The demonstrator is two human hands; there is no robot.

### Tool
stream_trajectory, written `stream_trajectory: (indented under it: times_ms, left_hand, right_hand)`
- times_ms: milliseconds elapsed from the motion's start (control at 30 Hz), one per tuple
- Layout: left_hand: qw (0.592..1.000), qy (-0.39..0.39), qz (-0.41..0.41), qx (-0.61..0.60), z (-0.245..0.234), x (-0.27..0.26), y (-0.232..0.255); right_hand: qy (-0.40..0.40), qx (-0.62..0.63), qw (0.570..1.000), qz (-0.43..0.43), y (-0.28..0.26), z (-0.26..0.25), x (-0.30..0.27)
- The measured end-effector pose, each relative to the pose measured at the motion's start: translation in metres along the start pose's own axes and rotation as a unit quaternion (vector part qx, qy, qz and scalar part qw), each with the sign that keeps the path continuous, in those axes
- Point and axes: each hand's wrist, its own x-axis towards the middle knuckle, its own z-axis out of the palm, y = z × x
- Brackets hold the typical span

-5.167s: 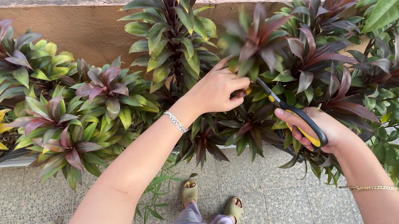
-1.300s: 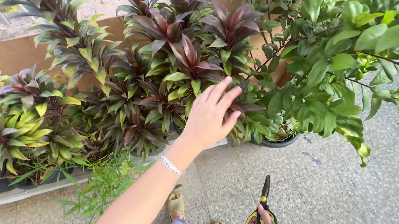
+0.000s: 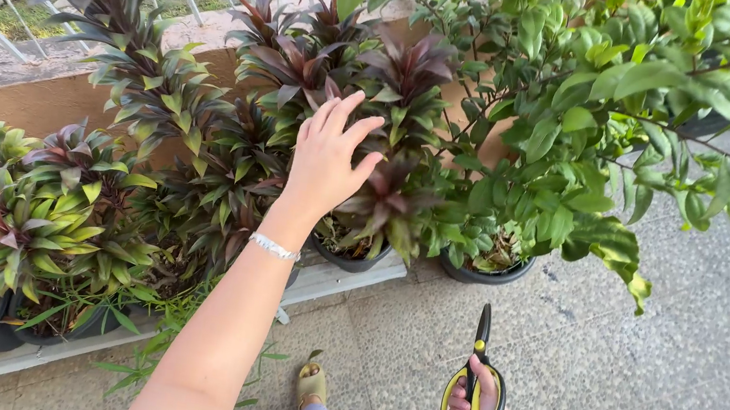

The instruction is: Pruning yellowing leaves and overgrown branches from potted plants on a balcony.

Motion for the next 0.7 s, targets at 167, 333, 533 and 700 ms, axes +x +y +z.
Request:
stream_trajectory:
  times_ms: [167,333,533,700]
  left_hand:
    - [0.997,-0.039,-0.049,0.052,0.027,-0.008,-0.008]
    - [0.987,-0.123,-0.080,0.064,0.034,-0.023,-0.008]
    - [0.983,-0.160,-0.083,0.045,0.026,-0.039,0.001]
    - [0.988,-0.135,-0.061,0.044,0.020,-0.044,-0.003]
  right_hand:
    - [-0.024,-0.002,1.000,0.018,0.005,-0.017,0.023]
    - [-0.063,-0.010,0.996,0.069,0.000,-0.036,0.072]
    - [-0.064,-0.002,0.996,0.055,0.008,-0.009,0.048]
    - [-0.028,-0.016,0.998,0.049,0.008,0.014,0.021]
